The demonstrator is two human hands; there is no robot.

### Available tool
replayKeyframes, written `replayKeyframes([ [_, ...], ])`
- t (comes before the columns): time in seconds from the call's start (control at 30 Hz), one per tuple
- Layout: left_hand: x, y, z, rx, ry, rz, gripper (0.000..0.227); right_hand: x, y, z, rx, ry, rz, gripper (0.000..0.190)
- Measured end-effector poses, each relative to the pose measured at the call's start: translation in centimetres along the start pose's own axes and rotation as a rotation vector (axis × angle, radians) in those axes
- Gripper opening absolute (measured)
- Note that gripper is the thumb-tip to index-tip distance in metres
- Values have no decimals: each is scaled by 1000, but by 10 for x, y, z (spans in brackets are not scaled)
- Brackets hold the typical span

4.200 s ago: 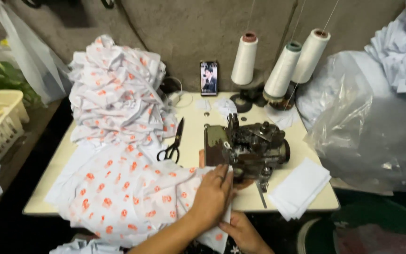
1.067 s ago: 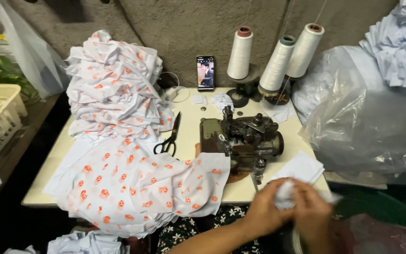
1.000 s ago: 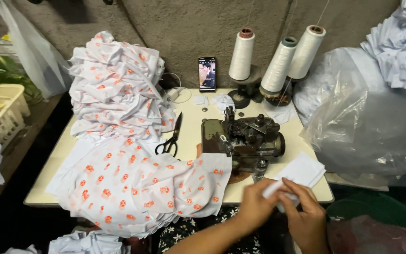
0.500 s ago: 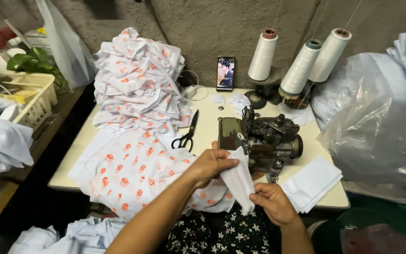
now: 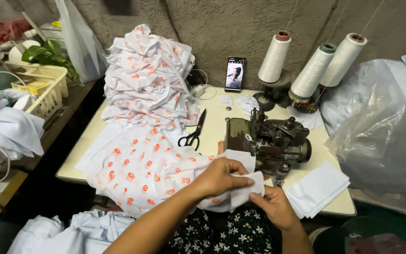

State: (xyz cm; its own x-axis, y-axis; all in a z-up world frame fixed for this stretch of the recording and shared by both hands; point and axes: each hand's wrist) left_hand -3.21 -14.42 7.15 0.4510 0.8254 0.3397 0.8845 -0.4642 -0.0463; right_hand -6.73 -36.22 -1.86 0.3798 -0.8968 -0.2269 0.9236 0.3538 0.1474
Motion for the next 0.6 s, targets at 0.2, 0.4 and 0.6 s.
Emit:
replayKeyframes([
  [0.2, 14, 23, 46, 99, -369, 392, 26, 9, -8, -8, -175, 293, 93, 29],
  [0.4, 30, 31, 31, 299, -328, 473, 13, 10, -12, -17, -149, 438, 181, 35],
  [0.6, 40, 43, 30, 240, -380, 367, 13, 5, -16, -20, -163, 534, 157, 38],
])
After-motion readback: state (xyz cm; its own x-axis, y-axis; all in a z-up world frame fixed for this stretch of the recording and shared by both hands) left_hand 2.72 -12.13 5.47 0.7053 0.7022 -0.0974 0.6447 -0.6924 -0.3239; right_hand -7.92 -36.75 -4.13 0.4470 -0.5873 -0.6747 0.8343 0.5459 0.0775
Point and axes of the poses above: each hand's wrist, its own y-axis towards the middle knuckle, its own x-axis out of the back of the hand, z = x × y, and after that the axes turned 9 degrees about y, right-handed
